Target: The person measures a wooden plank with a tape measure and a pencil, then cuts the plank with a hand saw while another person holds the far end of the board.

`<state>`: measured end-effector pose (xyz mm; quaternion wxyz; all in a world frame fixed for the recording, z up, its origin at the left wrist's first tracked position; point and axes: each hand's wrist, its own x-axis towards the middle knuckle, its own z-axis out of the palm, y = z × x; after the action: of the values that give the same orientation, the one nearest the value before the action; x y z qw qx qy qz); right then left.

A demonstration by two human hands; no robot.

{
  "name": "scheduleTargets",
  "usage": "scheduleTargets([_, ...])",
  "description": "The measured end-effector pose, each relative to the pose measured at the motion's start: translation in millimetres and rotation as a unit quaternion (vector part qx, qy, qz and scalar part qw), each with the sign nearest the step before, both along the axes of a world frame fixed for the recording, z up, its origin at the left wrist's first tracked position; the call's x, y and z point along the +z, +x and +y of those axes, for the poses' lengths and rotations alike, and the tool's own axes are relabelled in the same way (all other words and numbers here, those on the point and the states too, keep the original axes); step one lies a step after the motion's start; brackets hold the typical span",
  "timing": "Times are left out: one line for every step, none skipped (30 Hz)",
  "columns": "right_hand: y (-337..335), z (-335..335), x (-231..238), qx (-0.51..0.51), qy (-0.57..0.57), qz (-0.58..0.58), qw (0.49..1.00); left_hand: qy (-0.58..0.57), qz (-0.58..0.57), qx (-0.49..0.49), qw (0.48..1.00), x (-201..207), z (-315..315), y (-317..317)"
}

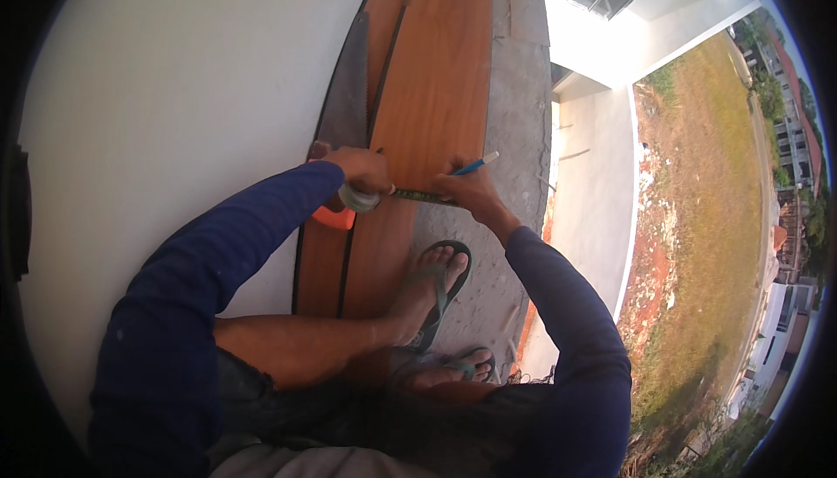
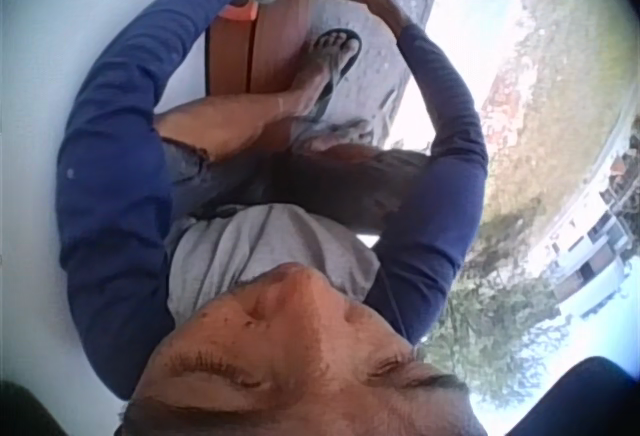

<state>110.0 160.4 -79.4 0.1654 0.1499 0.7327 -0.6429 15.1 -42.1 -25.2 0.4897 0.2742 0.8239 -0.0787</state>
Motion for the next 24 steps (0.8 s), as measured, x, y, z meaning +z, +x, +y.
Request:
scheduleTargets([1, 0, 1, 0.006, 0.003, -0.003, 1.000, -0.001, -0.003, 0.000, 1.000, -2, 0, -1])
scheduleTargets([1, 0, -1, 0.011, 0.000, 0.005, 1.000, -0.003, -0.005, 0.000, 1.000, -3, -1, -1])
scheduleTargets([1, 0, -3, 0.014, -0.001, 0.013, 1.000, -0.004, -0.004, 0.000, 1.000, -5, 0, -1])
scheduleTargets([2, 1, -5, 0.017, -0.001, 0.021, 1.000, -0.005, -0.002, 0.000, 1.000, -6, 0, -2])
scheduleTargets([2, 1, -6, 0.015, 0.003, 0.020, 1.000, -0.006, 0.000, 0.001, 1.000, -7, 0, -1])
scheduleTargets([2, 0, -8, 0.014, 0.008, 0.019, 1.000, -0.010, 0.001, 0.000, 1.000, -5, 1, -1])
scheduleTargets([2, 0, -9, 0.013, 0.012, 0.018, 1.000, -0.014, 0.001, -0.001, 1.000, -2, 1, -1])
scheduleTargets([3, 0, -10, 0.014, 0.008, 0.023, 1.000, -0.017, 0.002, -0.002, 1.000, 0, 2, 0])
scheduleTargets([3, -2, -10, 0.016, 0.002, 0.028, 0.999, -0.018, 0.005, -0.001, 1.000, -1, 0, 0])
scheduleTargets([2, -4, -10, 0.019, -0.004, 0.033, 0.999, -0.019, 0.009, 0.000, 1.000, -3, -1, 0])
scheduleTargets([2, -5, -10, 0.023, 0.005, 0.033, 0.999, -0.020, 0.012, 0.001, 1.000, -4, -3, 0])
scheduleTargets([2, -5, -8, 0.025, 0.016, 0.032, 0.999, -0.016, 0.009, 0.001, 1.000, -3, -2, 0])
scheduleTargets([2, -4, -7, 0.027, 0.027, 0.031, 0.999, -0.012, 0.007, 0.001, 1.000, -1, -1, 0])
scheduleTargets([2, -4, -6, 0.024, 0.036, 0.032, 0.999, -0.007, 0.005, 0.001, 1.000, 0, 1, 0])
scheduleTargets([3, -5, -5, 0.024, 0.043, 0.034, 0.998, -0.009, 0.007, 0.003, 1.000, -1, 0, 0])
scheduleTargets([3, -6, -4, 0.024, 0.050, 0.036, 0.998, -0.011, 0.009, 0.004, 1.000, -4, -1, 0])
scheduleTargets([2, -6, -5, 0.023, 0.045, 0.038, 0.998, -0.013, 0.011, 0.006, 1.000, -6, -2, 0])
scheduleTargets([2, -6, -7, 0.021, 0.042, 0.039, 0.998, -0.013, 0.011, 0.004, 1.000, -5, -2, 0])
scheduleTargets([2, -6, -8, 0.019, 0.039, 0.040, 0.998, -0.014, 0.010, 0.001, 1.000, -4, -1, 0])
scheduleTargets([3, -6, -9, 0.017, 0.036, 0.039, 0.998, -0.015, 0.010, -0.002, 1.000, -4, -1, 0])
scheduleTargets([3, -6, -9, 0.015, 0.033, 0.038, 0.999, -0.012, 0.012, 0.000, 1.000, -5, -2, 0])
scheduleTargets([3, -7, -9, 0.013, 0.030, 0.037, 0.999, -0.009, 0.013, 0.002, 1.000, -8, -3, 0])
scheduleTargets([2, -7, -11, 0.008, 0.029, 0.041, 0.999, -0.007, 0.015, 0.004, 1.000, -9, -4, 0])
scheduleTargets([2, -6, -12, 0.003, 0.030, 0.043, 0.999, -0.005, 0.014, 0.003, 1.000, -7, -3, 0])
